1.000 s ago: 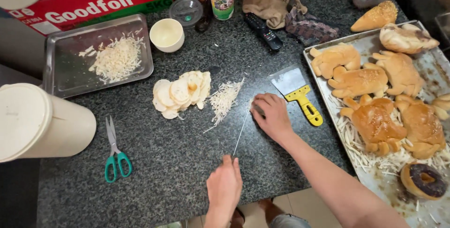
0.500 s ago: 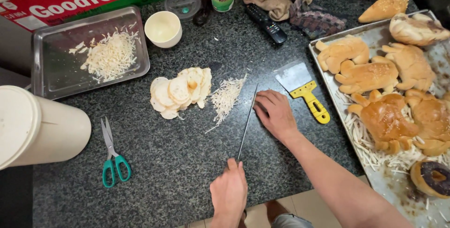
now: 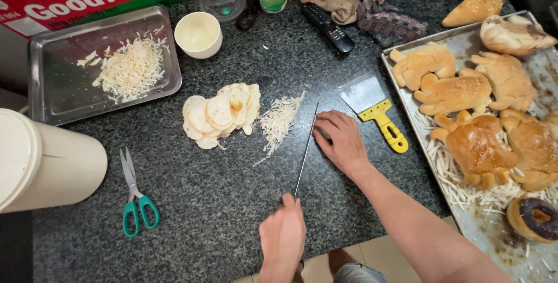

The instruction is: Preparing and cutting ingredients to decorate animal-shaped breads.

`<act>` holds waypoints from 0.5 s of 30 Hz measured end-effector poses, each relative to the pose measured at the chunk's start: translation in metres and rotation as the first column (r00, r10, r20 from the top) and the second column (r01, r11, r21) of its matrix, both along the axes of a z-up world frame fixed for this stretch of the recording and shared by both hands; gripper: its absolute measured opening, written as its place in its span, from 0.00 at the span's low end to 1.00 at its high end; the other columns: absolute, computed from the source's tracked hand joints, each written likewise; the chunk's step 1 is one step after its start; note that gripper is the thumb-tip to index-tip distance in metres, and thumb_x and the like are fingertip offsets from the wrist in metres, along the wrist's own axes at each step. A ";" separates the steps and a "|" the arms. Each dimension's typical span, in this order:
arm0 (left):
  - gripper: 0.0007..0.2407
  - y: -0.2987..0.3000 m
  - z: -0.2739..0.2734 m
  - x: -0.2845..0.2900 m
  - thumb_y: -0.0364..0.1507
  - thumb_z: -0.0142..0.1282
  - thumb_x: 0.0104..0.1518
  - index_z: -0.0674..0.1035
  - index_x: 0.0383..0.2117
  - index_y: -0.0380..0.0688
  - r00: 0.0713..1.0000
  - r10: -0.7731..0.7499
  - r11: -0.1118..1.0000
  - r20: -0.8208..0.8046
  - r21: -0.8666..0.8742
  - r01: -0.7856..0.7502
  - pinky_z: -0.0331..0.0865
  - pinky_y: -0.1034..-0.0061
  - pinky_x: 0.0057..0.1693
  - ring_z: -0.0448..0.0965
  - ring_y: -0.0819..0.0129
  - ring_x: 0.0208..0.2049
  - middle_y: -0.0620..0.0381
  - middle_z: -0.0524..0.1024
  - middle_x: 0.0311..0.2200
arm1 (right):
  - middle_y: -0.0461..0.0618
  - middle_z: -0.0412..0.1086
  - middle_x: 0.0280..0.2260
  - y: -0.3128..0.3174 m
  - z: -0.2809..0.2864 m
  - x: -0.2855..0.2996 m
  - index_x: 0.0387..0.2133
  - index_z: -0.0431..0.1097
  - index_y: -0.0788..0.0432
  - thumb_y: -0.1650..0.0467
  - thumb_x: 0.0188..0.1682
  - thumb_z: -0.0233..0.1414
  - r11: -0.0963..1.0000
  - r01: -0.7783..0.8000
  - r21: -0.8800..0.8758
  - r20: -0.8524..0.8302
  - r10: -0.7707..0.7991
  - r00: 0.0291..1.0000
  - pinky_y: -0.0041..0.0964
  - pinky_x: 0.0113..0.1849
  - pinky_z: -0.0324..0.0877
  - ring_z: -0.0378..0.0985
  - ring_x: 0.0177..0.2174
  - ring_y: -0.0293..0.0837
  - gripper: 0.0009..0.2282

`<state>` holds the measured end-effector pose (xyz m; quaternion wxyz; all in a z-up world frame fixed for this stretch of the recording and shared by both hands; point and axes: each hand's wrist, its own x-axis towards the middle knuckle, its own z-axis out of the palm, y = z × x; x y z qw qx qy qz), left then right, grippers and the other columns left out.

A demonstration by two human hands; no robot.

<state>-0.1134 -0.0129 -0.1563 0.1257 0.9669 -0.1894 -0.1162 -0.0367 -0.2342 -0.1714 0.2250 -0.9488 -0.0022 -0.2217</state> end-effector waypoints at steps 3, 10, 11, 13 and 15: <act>0.10 -0.005 0.002 0.007 0.37 0.40 0.68 0.68 0.36 0.43 0.981 0.036 0.999 -0.191 0.004 -0.036 0.74 0.57 0.26 0.81 0.50 0.16 0.52 0.79 0.16 | 0.43 0.74 0.48 0.001 0.004 0.000 0.39 0.74 0.56 0.71 0.47 0.59 1.000 -0.008 0.014 0.023 0.008 1.000 0.45 0.54 0.64 0.72 0.52 0.50 0.08; 0.10 0.022 -0.012 -0.023 0.38 0.43 0.67 0.71 0.38 0.45 0.982 0.063 0.994 -0.179 0.100 -0.045 0.72 0.65 0.22 0.78 0.58 0.11 0.58 0.77 0.12 | 0.42 0.74 0.46 0.002 0.009 0.001 0.37 0.75 0.57 0.72 0.46 0.59 1.000 -0.004 0.019 0.023 0.003 1.000 0.44 0.53 0.64 0.72 0.51 0.48 0.07; 0.10 0.019 -0.010 -0.021 0.38 0.41 0.67 0.68 0.36 0.46 0.976 0.062 0.997 -0.210 0.064 -0.049 0.74 0.60 0.26 0.80 0.54 0.15 0.56 0.79 0.15 | 0.42 0.74 0.47 0.001 0.008 0.001 0.37 0.75 0.57 0.71 0.46 0.60 1.000 0.000 0.016 0.016 0.000 1.000 0.44 0.53 0.64 0.72 0.51 0.48 0.07; 0.10 0.014 -0.005 -0.014 0.39 0.39 0.68 0.66 0.35 0.47 0.968 0.063 0.998 -0.243 0.033 -0.056 0.76 0.55 0.30 0.82 0.50 0.18 0.54 0.80 0.18 | 0.43 0.74 0.47 0.004 0.008 0.001 0.38 0.75 0.58 0.71 0.46 0.60 1.000 0.001 0.017 0.008 -0.001 1.000 0.45 0.53 0.64 0.72 0.52 0.49 0.07; 0.09 0.004 -0.001 -0.007 0.35 0.44 0.67 0.69 0.32 0.45 0.996 0.037 0.999 -0.084 -0.012 -0.038 0.73 0.60 0.22 0.79 0.52 0.13 0.54 0.78 0.14 | 0.44 0.74 0.47 0.004 0.010 0.000 0.37 0.75 0.58 0.72 0.45 0.60 1.000 -0.003 0.024 0.031 0.002 1.000 0.44 0.53 0.65 0.72 0.51 0.49 0.08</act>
